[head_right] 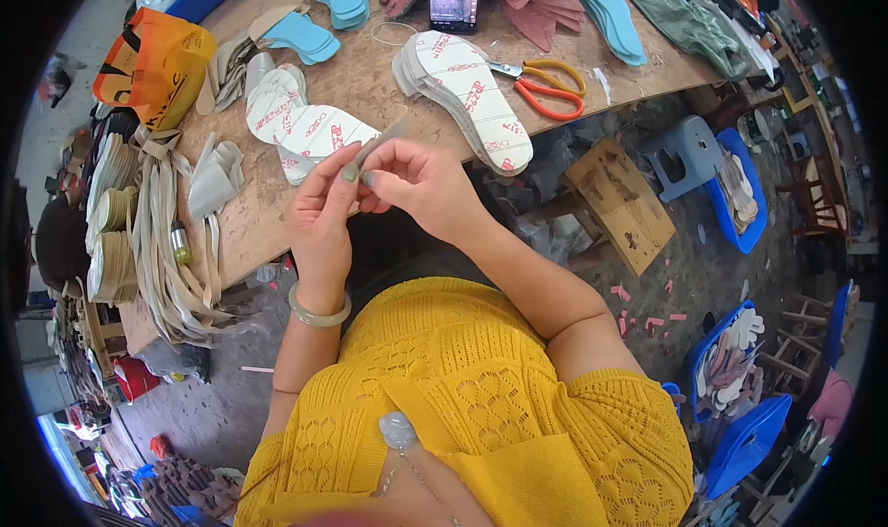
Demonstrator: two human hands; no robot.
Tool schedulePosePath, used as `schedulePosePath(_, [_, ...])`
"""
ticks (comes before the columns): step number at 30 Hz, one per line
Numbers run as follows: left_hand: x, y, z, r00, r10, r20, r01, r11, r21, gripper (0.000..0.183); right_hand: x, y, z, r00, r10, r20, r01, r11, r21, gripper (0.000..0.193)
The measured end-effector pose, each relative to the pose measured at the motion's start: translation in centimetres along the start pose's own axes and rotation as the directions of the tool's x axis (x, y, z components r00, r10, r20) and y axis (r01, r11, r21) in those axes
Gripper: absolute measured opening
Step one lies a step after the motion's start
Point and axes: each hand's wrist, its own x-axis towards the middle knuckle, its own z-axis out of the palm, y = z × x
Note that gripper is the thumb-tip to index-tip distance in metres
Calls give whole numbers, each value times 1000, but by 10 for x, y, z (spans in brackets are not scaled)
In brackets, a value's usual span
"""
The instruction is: Manually assembling and preparing shoe insole components at a workstation.
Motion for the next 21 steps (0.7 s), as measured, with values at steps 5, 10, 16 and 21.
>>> schedulePosePath(5, [-1,-2,3,999,23,-48,-22,1000,9,27,1,3,3,999,-44,-22,44,999,11,9])
schedulePosePath(10, [3,-14,0,999,-22,-30,15,978,-207,27,4,8,-6,998,-65,-15,67,984,164,9])
schedulePosePath(16, [3,-10,1,975,214,-63,-200,963,183,23,4,5,1,996,-66,-58,68,997,34,17])
schedulePosePath(21, [9,-16,-3,868,466,171,-464,641,611,30,2,5,1,986,-151,-66,144,985,-97,20])
